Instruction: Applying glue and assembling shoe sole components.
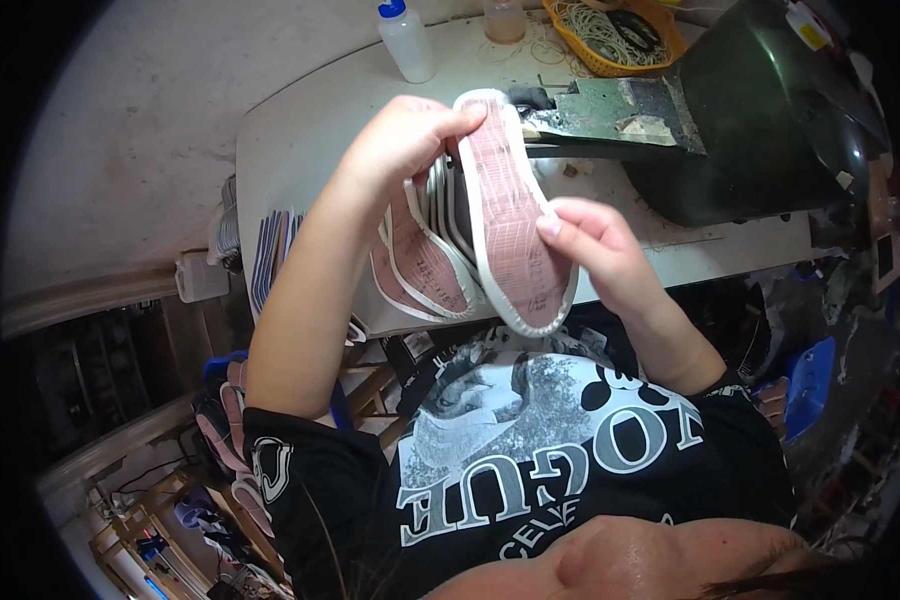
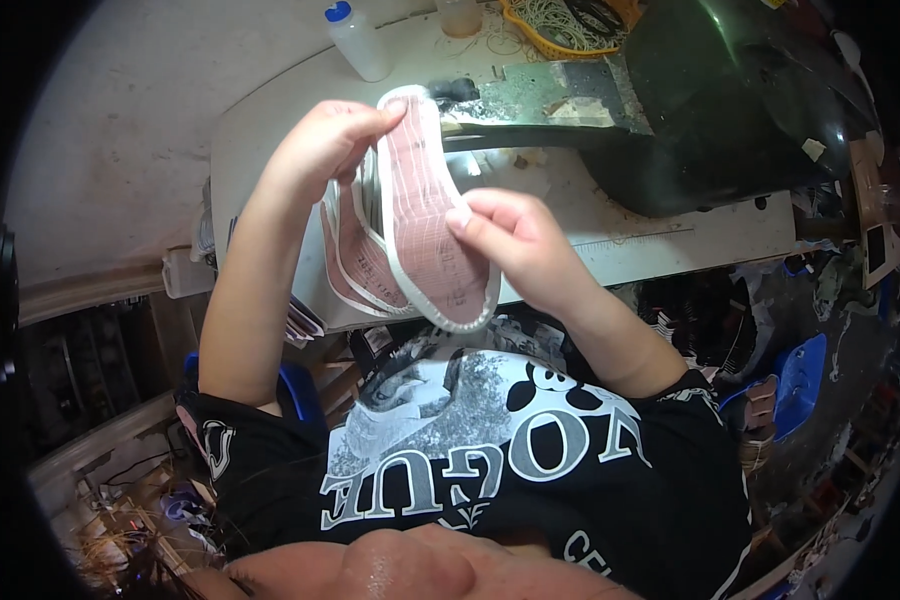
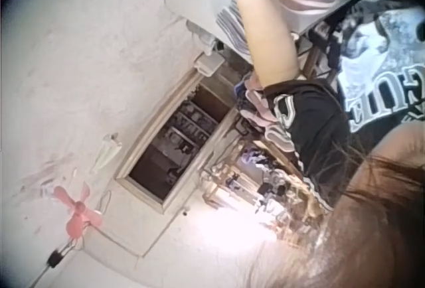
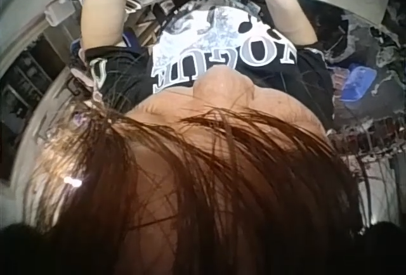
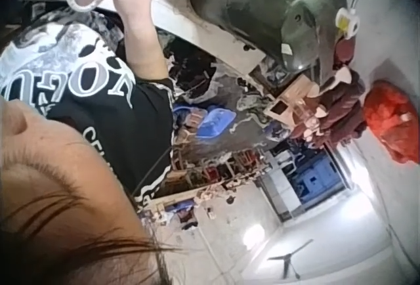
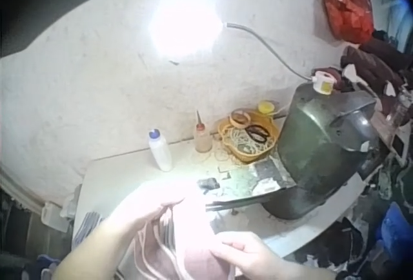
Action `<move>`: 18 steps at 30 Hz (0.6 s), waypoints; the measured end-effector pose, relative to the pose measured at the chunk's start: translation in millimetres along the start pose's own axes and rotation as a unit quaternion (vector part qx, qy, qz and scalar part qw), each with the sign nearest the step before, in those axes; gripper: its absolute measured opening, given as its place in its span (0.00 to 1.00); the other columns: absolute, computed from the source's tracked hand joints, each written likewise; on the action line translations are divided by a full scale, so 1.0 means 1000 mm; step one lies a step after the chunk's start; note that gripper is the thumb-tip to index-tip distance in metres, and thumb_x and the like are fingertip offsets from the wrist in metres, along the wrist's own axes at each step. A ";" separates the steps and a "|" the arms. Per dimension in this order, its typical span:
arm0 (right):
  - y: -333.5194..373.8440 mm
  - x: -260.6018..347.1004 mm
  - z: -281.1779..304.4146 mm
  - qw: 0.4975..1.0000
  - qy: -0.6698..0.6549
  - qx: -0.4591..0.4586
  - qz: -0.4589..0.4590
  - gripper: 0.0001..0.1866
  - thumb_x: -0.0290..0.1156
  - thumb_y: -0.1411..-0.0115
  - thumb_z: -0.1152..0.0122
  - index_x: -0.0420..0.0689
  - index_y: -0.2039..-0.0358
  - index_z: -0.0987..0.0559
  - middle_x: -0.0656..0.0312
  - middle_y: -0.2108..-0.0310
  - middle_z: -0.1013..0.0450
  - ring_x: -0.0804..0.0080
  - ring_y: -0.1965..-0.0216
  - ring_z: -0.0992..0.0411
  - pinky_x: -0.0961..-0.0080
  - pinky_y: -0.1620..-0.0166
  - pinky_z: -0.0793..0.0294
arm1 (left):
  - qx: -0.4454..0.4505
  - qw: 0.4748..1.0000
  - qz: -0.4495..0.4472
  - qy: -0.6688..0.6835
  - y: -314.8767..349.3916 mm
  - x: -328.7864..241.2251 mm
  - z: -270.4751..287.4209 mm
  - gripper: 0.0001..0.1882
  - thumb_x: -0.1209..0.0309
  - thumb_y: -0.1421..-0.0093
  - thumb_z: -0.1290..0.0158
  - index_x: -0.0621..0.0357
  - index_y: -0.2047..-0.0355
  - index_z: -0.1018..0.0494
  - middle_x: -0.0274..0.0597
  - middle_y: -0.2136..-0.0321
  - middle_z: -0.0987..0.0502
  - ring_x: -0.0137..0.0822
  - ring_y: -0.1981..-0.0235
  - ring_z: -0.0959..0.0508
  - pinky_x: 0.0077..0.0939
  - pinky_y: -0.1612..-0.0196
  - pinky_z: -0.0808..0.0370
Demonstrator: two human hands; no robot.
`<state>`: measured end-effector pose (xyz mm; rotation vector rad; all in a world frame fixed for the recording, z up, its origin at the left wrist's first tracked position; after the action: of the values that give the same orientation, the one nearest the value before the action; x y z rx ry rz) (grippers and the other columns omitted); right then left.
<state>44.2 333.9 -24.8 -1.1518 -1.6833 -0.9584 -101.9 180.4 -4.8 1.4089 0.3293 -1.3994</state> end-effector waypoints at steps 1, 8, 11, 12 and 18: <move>-0.003 0.000 0.005 1.000 -0.010 0.002 0.010 0.13 0.34 0.31 0.46 0.35 0.59 0.21 0.67 0.66 0.23 0.85 0.65 0.29 0.84 0.60 0.30 | -0.016 1.000 -0.013 0.005 -0.005 -0.001 0.002 0.19 0.53 0.40 0.39 0.57 0.76 0.21 0.25 0.89 0.35 0.20 0.89 0.43 0.21 0.84 0.50; -0.047 0.024 -0.009 1.000 -0.006 -0.023 0.003 0.13 0.33 0.33 0.44 0.36 0.59 0.20 0.65 0.66 0.21 0.83 0.66 0.25 0.83 0.59 0.27 | -0.057 0.998 -0.010 -0.006 -0.021 -0.017 0.020 0.15 0.55 0.40 0.40 0.55 0.71 0.20 0.26 0.83 0.28 0.20 0.83 0.35 0.18 0.78 0.42; -0.029 0.019 -0.049 0.991 0.127 0.029 -0.026 0.10 0.32 0.34 0.41 0.37 0.64 0.18 0.68 0.70 0.23 0.85 0.68 0.28 0.82 0.63 0.29 | -0.002 0.992 -0.046 0.120 0.013 -0.010 0.017 0.17 0.56 0.39 0.40 0.58 0.71 0.21 0.29 0.82 0.27 0.22 0.83 0.32 0.19 0.78 0.35; -0.017 0.026 -0.071 0.991 0.095 0.065 0.064 0.11 0.32 0.36 0.40 0.37 0.67 0.19 0.69 0.77 0.25 0.83 0.76 0.30 0.81 0.70 0.30 | 0.013 0.986 -0.100 0.133 0.031 -0.008 0.015 0.16 0.57 0.36 0.43 0.59 0.68 0.21 0.29 0.79 0.26 0.20 0.79 0.30 0.17 0.75 0.33; 0.011 0.013 -0.104 0.971 0.185 0.109 0.107 0.16 0.36 0.35 0.41 0.36 0.74 0.20 0.59 0.84 0.28 0.81 0.82 0.35 0.76 0.75 0.34 | -0.024 0.955 -0.160 0.247 0.094 0.018 0.003 0.13 0.63 0.29 0.52 0.61 0.60 0.25 0.27 0.69 0.24 0.14 0.70 0.29 0.12 0.66 0.30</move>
<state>74.9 246.1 23.9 -0.9202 -1.2985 -0.7753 -24.4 132.5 24.8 1.7097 0.9450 -1.2603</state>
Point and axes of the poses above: each hand's wrist, its own y-axis away from the middle knuckle, its own z-axis out of the back of the hand, x = y × z, the point moved 7 cm from there along -y, towards the middle knuckle
